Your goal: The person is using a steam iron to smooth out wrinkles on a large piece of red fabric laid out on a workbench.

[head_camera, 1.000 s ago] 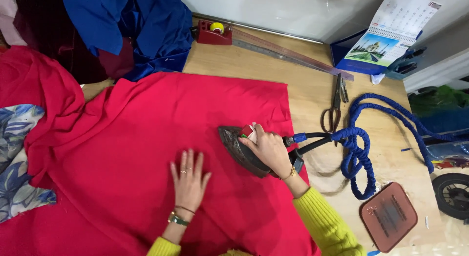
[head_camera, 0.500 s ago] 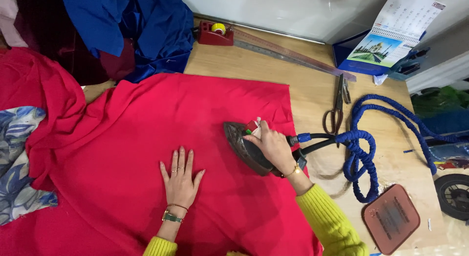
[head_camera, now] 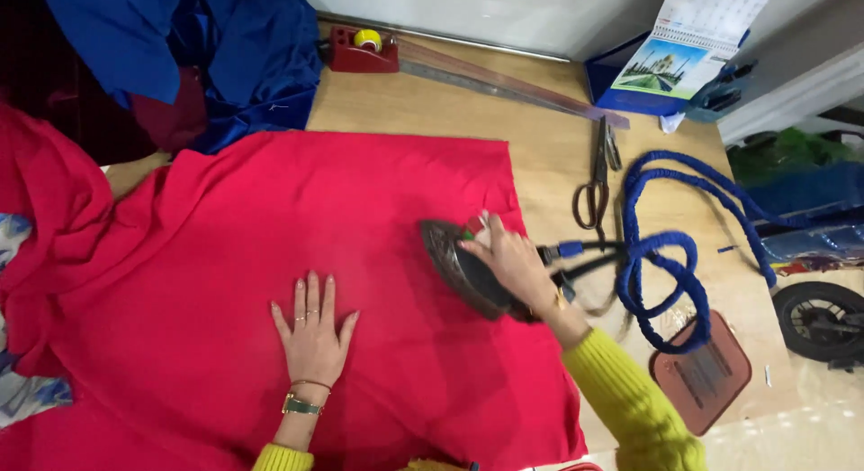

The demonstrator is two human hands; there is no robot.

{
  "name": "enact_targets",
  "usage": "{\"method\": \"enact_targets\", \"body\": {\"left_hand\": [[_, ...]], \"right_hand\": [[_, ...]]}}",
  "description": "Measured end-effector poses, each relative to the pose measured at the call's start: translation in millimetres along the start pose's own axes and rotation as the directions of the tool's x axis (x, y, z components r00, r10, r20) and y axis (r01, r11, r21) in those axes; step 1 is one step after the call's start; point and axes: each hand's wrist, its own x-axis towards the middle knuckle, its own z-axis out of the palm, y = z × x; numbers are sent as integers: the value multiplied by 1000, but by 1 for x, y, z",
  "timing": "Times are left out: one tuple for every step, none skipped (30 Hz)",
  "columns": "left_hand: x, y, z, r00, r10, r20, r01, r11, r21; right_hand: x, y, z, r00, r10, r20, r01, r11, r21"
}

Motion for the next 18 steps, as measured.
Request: {"method": "enact_targets", "body": {"left_hand": [[1,0,0,1000,1,2,-1,1000,5],[0,0,1,1000,3,8,-3,1000,11],[-2,-1,2,1000,8,15,-8,1000,9],[-3,-1,4,1000,7,-3,-7,1000,15],[-4,-1,5,1000,7,-22,-6,1000,21],[-4,-1,7,1000,16,-20,-16,1000,19],[-4,-1,9,1000,7,-18,-7,1000,-2],[-5,-1,10,1000,-4,-15,4,1000,-24],[-7,5,12,1000,4,-12,-5,1000,-28],[-9,11,13,1000,3,-24,-4,1000,-31],[-11,17,14,999,2,-35,-3,999,-34],[-10,26,14,999,11,-33,-12,999,-38],[-10,35,15,998,64,-11,-64,998,-28],[-10,44,14,993,115,10,-115,993,-18],[-6,52,17,993,122,10,-121,992,-19],[-1,58,21,983,179,29,-178,984,-19],[4,65,24,971,235,47,-234,972,-20],[17,69,27,970,241,46,-240,971,-20]], "right_hand": [[-16,3,2,997,-54,-57,51,998,-40],[-34,7,6,989,-106,-108,98,992,-80],[-52,9,8,990,-99,-103,91,993,-78],[-69,10,9,995,-72,-73,69,997,-36],[-86,12,9,998,-45,-41,46,999,5],[-100,13,10,998,-35,-43,36,999,6],[-114,15,10,999,-12,-44,11,1000,-6],[-129,16,11,999,12,-45,-13,1000,-20],[-137,19,12,999,21,-45,-22,1000,-20],[-146,21,14,998,31,-46,-31,999,-10],[-155,23,15,998,41,-46,-41,999,0],[-157,23,16,998,50,-48,-50,999,0],[-160,24,17,995,91,-40,-90,996,20],[-162,25,17,991,128,-33,-126,991,41],[-163,24,15,990,134,-35,-133,990,42],[-163,23,13,987,153,-51,-151,987,48],[-163,21,12,983,172,-66,-168,984,54],[-163,22,14,982,176,-69,-173,983,56]]}}
